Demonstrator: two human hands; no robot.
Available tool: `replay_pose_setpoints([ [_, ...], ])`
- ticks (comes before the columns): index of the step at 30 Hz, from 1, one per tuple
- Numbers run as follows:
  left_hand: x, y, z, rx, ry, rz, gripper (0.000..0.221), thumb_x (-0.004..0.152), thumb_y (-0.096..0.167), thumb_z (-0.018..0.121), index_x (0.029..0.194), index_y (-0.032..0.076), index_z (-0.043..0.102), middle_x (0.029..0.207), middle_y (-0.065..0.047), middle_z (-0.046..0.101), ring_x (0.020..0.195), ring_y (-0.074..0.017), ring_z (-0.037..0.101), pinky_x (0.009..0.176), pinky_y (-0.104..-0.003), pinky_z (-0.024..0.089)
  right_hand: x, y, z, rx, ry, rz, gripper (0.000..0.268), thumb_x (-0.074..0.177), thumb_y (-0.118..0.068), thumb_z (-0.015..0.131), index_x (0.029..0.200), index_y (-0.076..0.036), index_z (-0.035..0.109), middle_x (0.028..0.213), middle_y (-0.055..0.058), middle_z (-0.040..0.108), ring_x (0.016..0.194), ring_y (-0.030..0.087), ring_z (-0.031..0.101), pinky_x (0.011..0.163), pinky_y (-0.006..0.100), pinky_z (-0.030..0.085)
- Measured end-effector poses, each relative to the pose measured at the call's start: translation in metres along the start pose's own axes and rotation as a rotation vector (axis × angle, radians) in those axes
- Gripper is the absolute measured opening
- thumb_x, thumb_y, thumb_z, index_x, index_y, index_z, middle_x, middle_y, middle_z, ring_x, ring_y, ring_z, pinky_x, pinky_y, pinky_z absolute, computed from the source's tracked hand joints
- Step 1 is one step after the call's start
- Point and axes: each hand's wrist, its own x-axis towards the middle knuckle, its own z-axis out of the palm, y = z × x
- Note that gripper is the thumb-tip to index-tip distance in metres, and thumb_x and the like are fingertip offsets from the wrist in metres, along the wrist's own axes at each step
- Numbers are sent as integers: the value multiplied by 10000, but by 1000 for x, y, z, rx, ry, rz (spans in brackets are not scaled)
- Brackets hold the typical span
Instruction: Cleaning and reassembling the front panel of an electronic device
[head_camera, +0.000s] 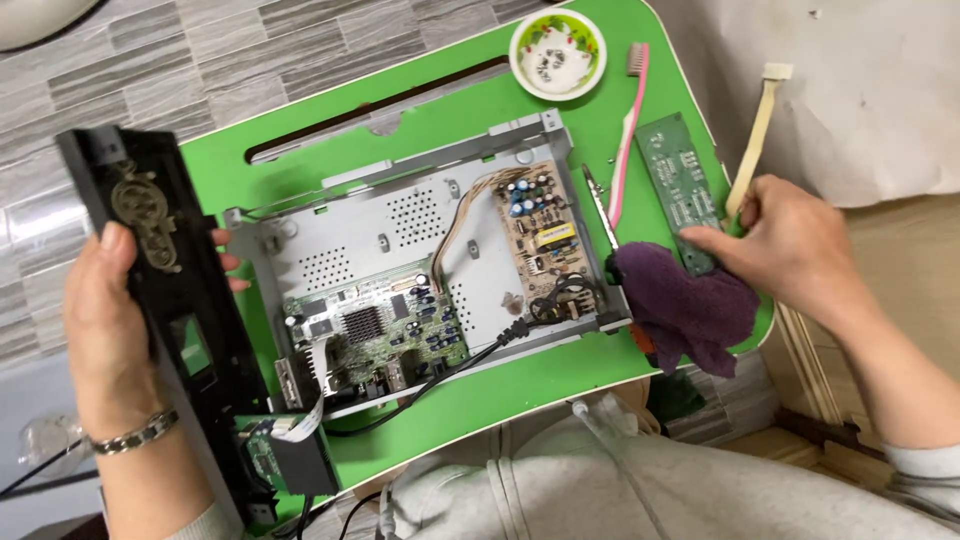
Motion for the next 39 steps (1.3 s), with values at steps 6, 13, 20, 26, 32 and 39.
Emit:
replay_pose_setpoints([
  [6, 0, -1, 3, -31, 14, -9, 650, 1034, 512, 484, 1329, -67, 497, 1132, -273, 661, 866, -356, 699, 724, -455, 640, 13, -12, 14, 7, 163, -146, 673, 774, -566, 864, 1105, -54, 581, 1056, 157, 583, 885, 365, 637, 774, 559, 525],
  [13, 4, -11, -6, -21, -9, -10, 671, 1055, 501, 453, 1363, -95, 475, 1163, -304, 630, 891, -403, 672, 763, -513, 620, 26, 15, -43, 983, -3, -168, 433, 997, -132, 587, 1399, 26, 547, 1179, 152, 653, 954, 265, 670, 792, 353, 591],
  [20, 3, -14, -5, -29, 12, -22, 717, 1002, 551, 493, 1339, -82, 494, 1151, -286, 635, 870, -398, 667, 740, -516, 605, 18, 6, -38, 1898, -722, -664, 653, 969, -348, 736, 1361, 138, 545, 1080, 209, 650, 839, 273, 676, 633, 328, 621],
  [26, 2, -7, -1, -10, 3, -7, 717, 1018, 522, 475, 1359, -108, 481, 1153, -304, 623, 896, -398, 661, 751, -516, 606, 20, -1, -31, 2019, -764, -585, 709, 954, -384, 686, 1372, 160, 505, 1084, 227, 560, 818, 292, 615, 593, 345, 621],
  [32, 0, -6, 2, -47, 33, -12, 647, 1058, 476, 458, 1325, -112, 509, 1127, -316, 638, 870, -384, 670, 745, -496, 613, 4, -34, -36, 1974, -739, -531, 654, 880, -420, 702, 1316, 60, 615, 1058, 152, 613, 988, 274, 583, 788, 360, 502],
  [39, 0, 0, 4, -44, 37, -8, 606, 1040, 467, 467, 1311, -71, 526, 1106, -265, 660, 839, -359, 680, 702, -481, 620, 11, -69, -37, 1939, -902, -645, 648, 914, -425, 633, 1293, 101, 628, 1007, 163, 593, 831, 226, 498, 690, 331, 384],
])
